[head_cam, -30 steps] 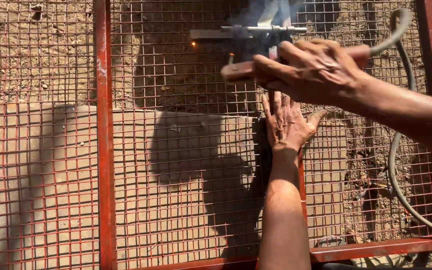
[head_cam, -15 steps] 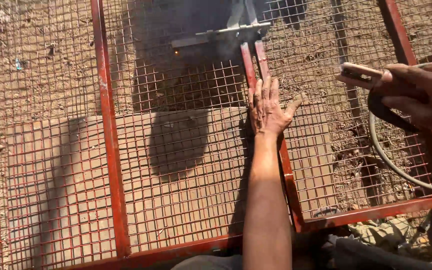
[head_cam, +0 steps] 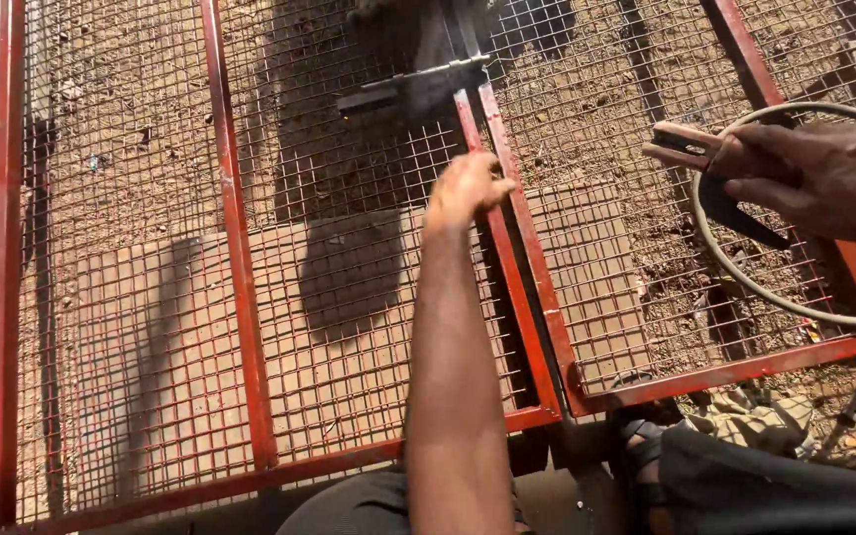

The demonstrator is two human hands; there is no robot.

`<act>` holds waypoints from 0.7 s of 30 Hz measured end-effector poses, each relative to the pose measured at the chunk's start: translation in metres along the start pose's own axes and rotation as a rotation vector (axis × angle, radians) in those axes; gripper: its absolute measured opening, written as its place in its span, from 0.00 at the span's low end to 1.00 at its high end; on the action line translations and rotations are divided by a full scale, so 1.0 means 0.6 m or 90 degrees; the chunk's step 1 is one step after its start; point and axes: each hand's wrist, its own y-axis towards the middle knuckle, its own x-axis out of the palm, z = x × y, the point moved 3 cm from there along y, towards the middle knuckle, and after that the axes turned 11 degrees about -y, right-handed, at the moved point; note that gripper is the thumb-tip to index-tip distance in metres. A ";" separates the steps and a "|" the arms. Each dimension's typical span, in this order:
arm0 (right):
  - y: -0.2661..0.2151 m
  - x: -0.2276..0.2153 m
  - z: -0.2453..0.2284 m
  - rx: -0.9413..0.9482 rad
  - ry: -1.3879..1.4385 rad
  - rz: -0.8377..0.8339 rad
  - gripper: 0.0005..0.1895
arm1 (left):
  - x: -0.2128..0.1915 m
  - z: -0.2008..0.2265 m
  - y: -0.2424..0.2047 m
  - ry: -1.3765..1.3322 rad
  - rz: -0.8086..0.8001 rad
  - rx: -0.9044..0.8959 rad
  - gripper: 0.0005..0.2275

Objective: Welding a metal mesh frame using an electrode holder.

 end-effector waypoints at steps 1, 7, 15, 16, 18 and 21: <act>-0.004 -0.009 -0.009 0.017 -0.032 -0.053 0.38 | -0.034 -0.004 0.010 0.065 -0.069 -0.040 0.13; -0.009 -0.001 -0.031 -0.022 -0.043 0.010 0.39 | -0.373 -0.003 -0.077 0.363 0.135 -0.091 0.22; -0.029 -0.029 -0.070 -0.010 -0.074 -0.077 0.39 | -0.448 -0.126 -0.250 0.212 0.151 -0.258 0.19; -0.031 -0.024 -0.073 -0.007 -0.079 -0.115 0.40 | -0.429 -0.151 -0.261 0.171 0.119 -0.304 0.22; -0.044 -0.034 -0.082 -0.014 -0.102 -0.142 0.41 | -0.422 -0.151 -0.297 0.209 0.021 -0.373 0.22; -0.047 -0.019 -0.084 -0.027 -0.081 -0.139 0.41 | -0.433 -0.192 -0.307 0.227 -0.015 -0.433 0.22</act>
